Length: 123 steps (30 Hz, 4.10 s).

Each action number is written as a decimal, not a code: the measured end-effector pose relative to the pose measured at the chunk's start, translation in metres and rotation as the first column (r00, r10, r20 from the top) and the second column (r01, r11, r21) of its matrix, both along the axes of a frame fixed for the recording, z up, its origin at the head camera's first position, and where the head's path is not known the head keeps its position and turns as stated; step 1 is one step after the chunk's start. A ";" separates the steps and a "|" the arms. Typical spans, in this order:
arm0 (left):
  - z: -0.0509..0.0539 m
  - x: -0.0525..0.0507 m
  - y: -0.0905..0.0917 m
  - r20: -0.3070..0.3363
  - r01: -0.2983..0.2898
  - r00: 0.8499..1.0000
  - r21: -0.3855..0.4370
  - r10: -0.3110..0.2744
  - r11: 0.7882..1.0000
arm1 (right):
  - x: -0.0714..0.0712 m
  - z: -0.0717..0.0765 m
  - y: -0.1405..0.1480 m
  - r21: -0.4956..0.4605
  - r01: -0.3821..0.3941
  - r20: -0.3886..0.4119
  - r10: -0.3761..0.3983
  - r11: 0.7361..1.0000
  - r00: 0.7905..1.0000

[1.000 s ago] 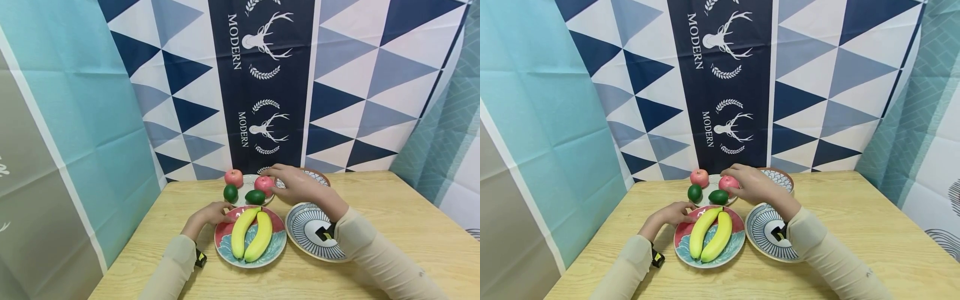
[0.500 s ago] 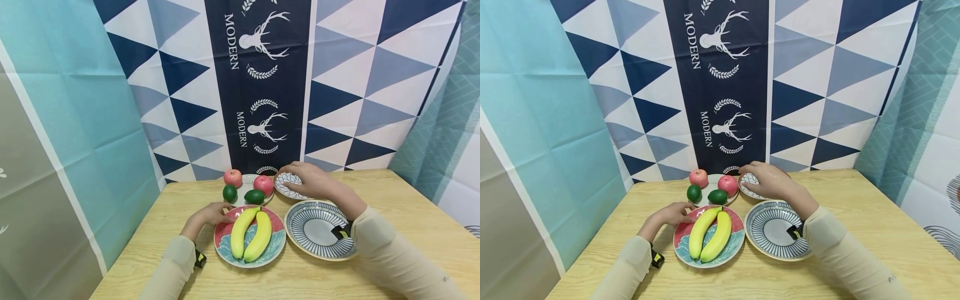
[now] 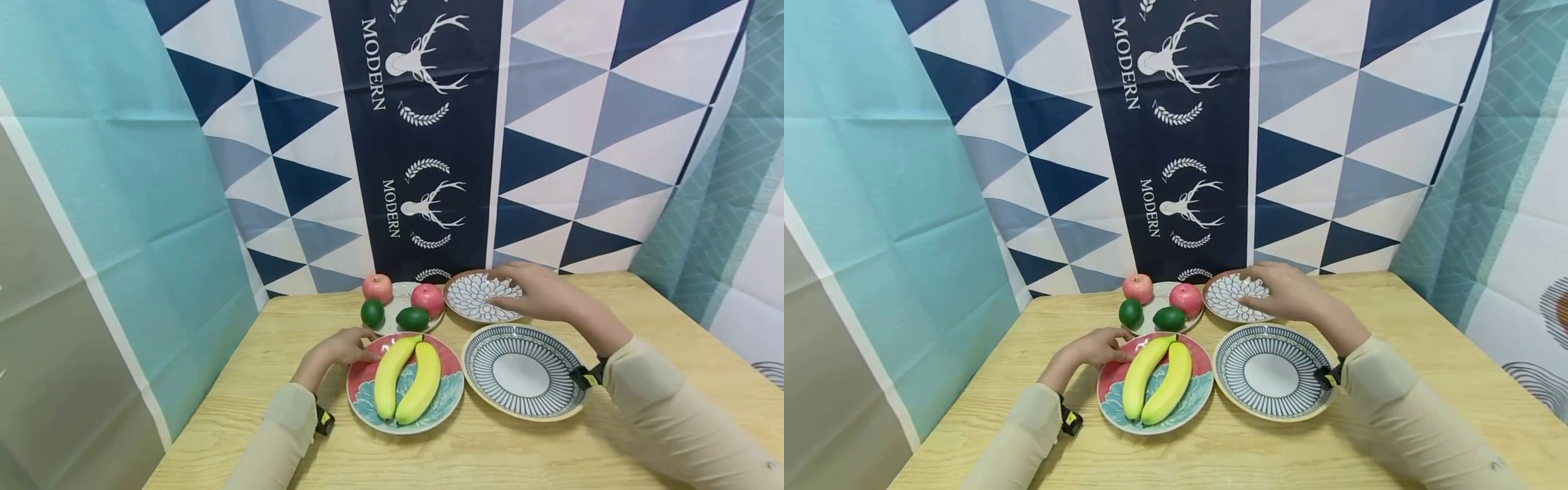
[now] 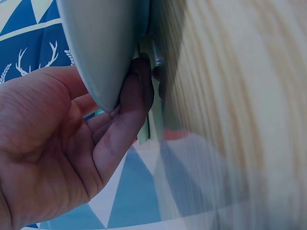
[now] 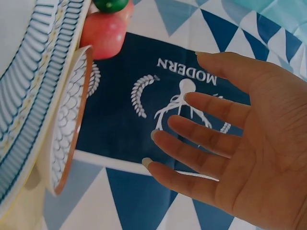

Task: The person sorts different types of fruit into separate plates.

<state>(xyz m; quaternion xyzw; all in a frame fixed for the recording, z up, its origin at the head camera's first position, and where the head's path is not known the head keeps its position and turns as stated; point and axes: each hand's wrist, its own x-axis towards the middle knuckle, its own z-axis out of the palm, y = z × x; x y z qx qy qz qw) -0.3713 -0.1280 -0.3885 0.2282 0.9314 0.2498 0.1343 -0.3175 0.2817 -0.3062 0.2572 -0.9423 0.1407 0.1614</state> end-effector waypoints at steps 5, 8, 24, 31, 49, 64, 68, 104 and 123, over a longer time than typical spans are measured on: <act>0.000 0.000 -0.001 -0.002 -0.004 1.000 0.000 0.004 1.000 | 0.000 -0.004 0.014 0.020 0.021 0.018 -0.022 1.000 1.000; 0.001 -0.001 -0.002 0.002 0.000 1.000 0.003 0.000 1.000 | -0.001 -0.008 0.022 0.025 0.034 0.029 -0.035 0.999 0.999; -0.001 -0.003 -0.001 0.006 0.001 1.000 0.008 -0.001 1.000 | -0.002 -0.034 0.053 0.084 0.052 0.228 -0.070 0.995 0.971; -0.002 -0.003 -0.001 0.018 -0.007 1.000 0.007 0.007 1.000 | -0.009 -0.048 0.065 0.066 0.098 0.431 -0.117 0.993 0.895; 0.000 -0.002 -0.002 0.037 -0.021 0.999 0.019 0.021 1.000 | -0.015 -0.055 0.073 -0.023 0.147 0.637 -0.099 0.989 0.765; -0.001 -0.002 -0.002 0.021 -0.020 1.000 -0.014 0.021 1.000 | -0.015 -0.063 0.069 -0.019 0.120 0.617 -0.083 0.993 0.783; -0.001 -0.001 -0.004 0.006 -0.007 1.000 -0.010 0.007 1.000 | -0.015 -0.063 0.067 -0.018 0.108 0.610 -0.074 0.994 0.789; 0.001 -0.002 -0.001 0.015 0.001 1.000 -0.009 -0.001 1.000 | -0.015 -0.063 0.070 -0.005 0.121 0.609 -0.093 0.993 0.787; 0.023 0.004 -0.005 -0.015 0.029 0.999 -0.108 -0.030 0.994 | -0.015 -0.059 0.066 0.018 0.123 0.619 -0.108 0.992 0.778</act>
